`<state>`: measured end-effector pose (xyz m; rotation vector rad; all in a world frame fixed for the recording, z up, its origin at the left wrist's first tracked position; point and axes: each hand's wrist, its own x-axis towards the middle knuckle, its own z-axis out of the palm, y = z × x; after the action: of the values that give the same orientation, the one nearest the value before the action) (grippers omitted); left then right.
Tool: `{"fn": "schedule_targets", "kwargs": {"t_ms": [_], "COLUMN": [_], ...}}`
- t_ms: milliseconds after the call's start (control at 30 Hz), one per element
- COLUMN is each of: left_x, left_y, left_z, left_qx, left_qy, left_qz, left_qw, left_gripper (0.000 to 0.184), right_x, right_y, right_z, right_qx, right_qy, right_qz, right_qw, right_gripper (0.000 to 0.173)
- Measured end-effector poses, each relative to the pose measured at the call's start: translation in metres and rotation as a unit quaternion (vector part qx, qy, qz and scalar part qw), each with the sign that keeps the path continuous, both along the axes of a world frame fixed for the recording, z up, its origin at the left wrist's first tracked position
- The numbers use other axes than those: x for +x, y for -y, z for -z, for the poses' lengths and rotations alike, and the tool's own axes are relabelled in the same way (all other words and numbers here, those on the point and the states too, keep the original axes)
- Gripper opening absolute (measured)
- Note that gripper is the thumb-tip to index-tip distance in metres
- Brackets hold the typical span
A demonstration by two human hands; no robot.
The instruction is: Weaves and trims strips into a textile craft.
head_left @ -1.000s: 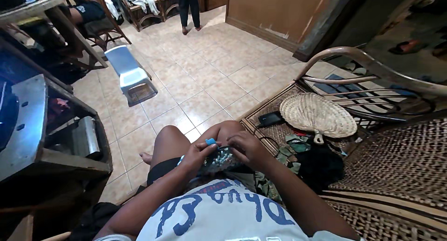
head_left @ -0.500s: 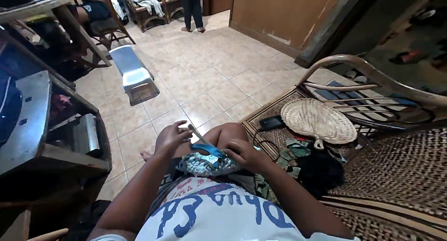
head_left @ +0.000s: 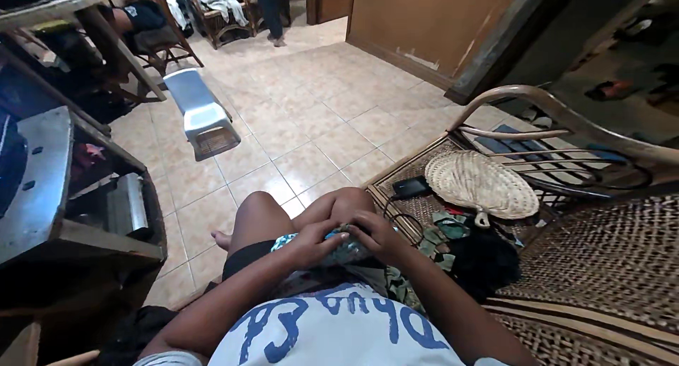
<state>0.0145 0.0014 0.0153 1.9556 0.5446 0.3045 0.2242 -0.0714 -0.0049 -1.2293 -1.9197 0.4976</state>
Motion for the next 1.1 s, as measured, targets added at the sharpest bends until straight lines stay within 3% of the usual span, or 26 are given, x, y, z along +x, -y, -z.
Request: {"fn": "schedule_targets", "kwargs": {"t_ms": [167,367,467,667,800,933,1100], "left_x": [-0.01,-0.011,-0.011,-0.008,-0.012,-0.016,-0.013], "left_y": [-0.003,0.002,0.007,0.008,0.0,-0.004,0.006], "left_z": [0.0,0.012,0.009,-0.014,-0.035,-0.027,-0.005], "left_qx": [-0.045,0.054,0.046,0.015,0.03,-0.013,-0.058], "left_qy": [0.011,0.03,0.0,-0.038,-0.031,-0.023,0.034], "left_qz": [0.002,-0.009,-0.021,-0.018,-0.004,-0.009,-0.062], "left_qw": [0.999,0.998,0.999,0.999,0.999,1.0,0.996], "left_gripper": [0.03,0.031,0.031,0.028,0.026,0.027,0.026], "right_x": [-0.001,0.009,0.014,0.005,-0.012,-0.023,-0.02], "right_y": [0.0,0.004,0.007,0.011,0.014,0.013,0.009], "right_z": [0.0,-0.009,-0.017,-0.026,-0.029,-0.016,-0.017], "right_qx": [-0.069,-0.146,-0.169,-0.058,0.018,0.015,-0.054], "right_qy": [-0.067,-0.072,-0.036,0.037,0.002,-0.039,-0.046], "right_qz": [0.017,-0.044,-0.073,-0.08,-0.029,0.039,0.015], "right_qw": [0.995,0.986,0.982,0.994,0.999,0.998,0.997], "right_gripper": [0.033,0.029,0.024,0.018,0.018,0.02,0.021]}}
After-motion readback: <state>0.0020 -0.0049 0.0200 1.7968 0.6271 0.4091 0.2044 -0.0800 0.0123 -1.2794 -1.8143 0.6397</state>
